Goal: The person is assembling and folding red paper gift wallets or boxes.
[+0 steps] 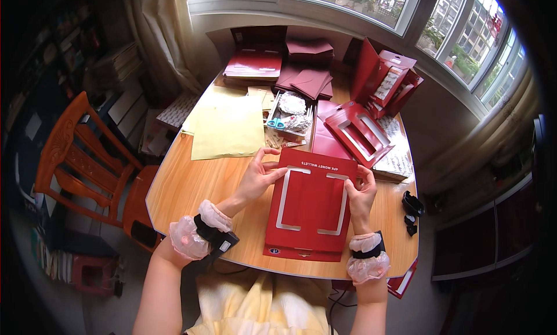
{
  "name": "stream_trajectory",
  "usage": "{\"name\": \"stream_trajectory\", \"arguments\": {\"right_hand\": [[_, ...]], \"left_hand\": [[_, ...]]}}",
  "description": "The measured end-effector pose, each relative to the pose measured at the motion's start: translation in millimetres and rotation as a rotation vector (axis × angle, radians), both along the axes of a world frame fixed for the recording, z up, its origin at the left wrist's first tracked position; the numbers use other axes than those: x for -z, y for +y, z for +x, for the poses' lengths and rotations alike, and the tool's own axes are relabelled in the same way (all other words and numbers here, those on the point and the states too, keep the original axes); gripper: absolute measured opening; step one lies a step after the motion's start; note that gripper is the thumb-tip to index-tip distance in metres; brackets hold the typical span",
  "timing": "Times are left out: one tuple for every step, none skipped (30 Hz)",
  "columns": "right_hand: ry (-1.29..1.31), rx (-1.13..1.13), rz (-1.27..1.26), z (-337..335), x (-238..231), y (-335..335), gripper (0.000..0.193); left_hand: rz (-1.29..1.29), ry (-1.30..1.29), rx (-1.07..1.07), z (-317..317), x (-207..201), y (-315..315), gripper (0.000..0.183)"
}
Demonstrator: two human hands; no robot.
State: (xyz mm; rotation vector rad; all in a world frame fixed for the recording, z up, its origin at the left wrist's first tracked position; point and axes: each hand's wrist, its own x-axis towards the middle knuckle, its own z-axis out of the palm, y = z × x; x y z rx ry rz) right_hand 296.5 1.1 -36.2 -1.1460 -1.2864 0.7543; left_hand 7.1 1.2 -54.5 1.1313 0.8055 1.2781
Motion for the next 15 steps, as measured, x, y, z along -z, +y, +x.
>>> {"name": "stream_trajectory", "arguments": {"right_hand": [[0.049,-0.008,0.032,1.0,2.5,1.4,0.038],[0.099,-0.016,0.063,2.8,4.3,2.3,0.037],[0.098,-0.016,0.059,6.6,5.2,2.2,0.037],[0.107,-0.048,0.007,9.1,4.0,0.4,0.036],[0.116,-0.080,-0.044,10.6,3.6,-0.5,0.036],[0.131,-0.094,0.034,10.2,6.1,3.0,0.038],[0.131,-0.096,0.030,7.9,3.5,2.6,0.038],[0.145,-0.094,0.033,6.0,0.8,0.9,0.038],[0.159,-0.091,0.035,3.4,-2.1,-0.8,0.039],[0.159,-0.092,0.035,0.7,-4.4,-0.9,0.039],[0.132,-0.059,0.048,-2.2,-6.1,-1.1,0.038],[0.106,-0.026,0.061,-3.4,-6.5,-1.0,0.037],[0.105,-0.023,0.062,0.4,-4.7,-1.1,0.037],[0.083,-0.033,0.013,6.1,-1.2,-0.8,0.036],[0.062,-0.044,-0.036,10.3,1.8,-1.1,0.035]], "left_hand": [[-0.004,-0.001,-0.001,0.2,-2.7,-0.8,0.043],[-0.032,-0.017,0.020,0.3,-5.3,-1.6,0.046],[-0.060,-0.032,0.040,0.9,-8.1,-1.6,0.048],[-0.065,-0.032,0.037,0.5,-8.0,-1.5,0.048],[-0.077,-0.062,0.062,0.3,-8.0,-1.1,0.050],[-0.088,-0.092,0.089,0.0,-8.0,-1.3,0.052],[-0.092,-0.092,0.087,-0.4,-8.1,-0.9,0.052],[-0.105,-0.098,0.089,-0.9,-8.2,-0.8,0.053],[-0.117,-0.105,0.091,-1.1,-8.3,-1.4,0.053],[-0.117,-0.104,0.090,-1.1,-8.0,-1.4,0.053],[-0.115,-0.108,0.092,-1.5,-7.6,-1.7,0.053],[-0.113,-0.112,0.092,-1.9,-7.2,-2.0,0.053],[-0.113,-0.112,0.096,-1.2,-7.6,-2.1,0.053],[-0.117,-0.107,0.092,-0.6,-7.8,-2.4,0.053],[-0.122,-0.102,0.088,0.0,-7.8,-2.7,0.052]]}}
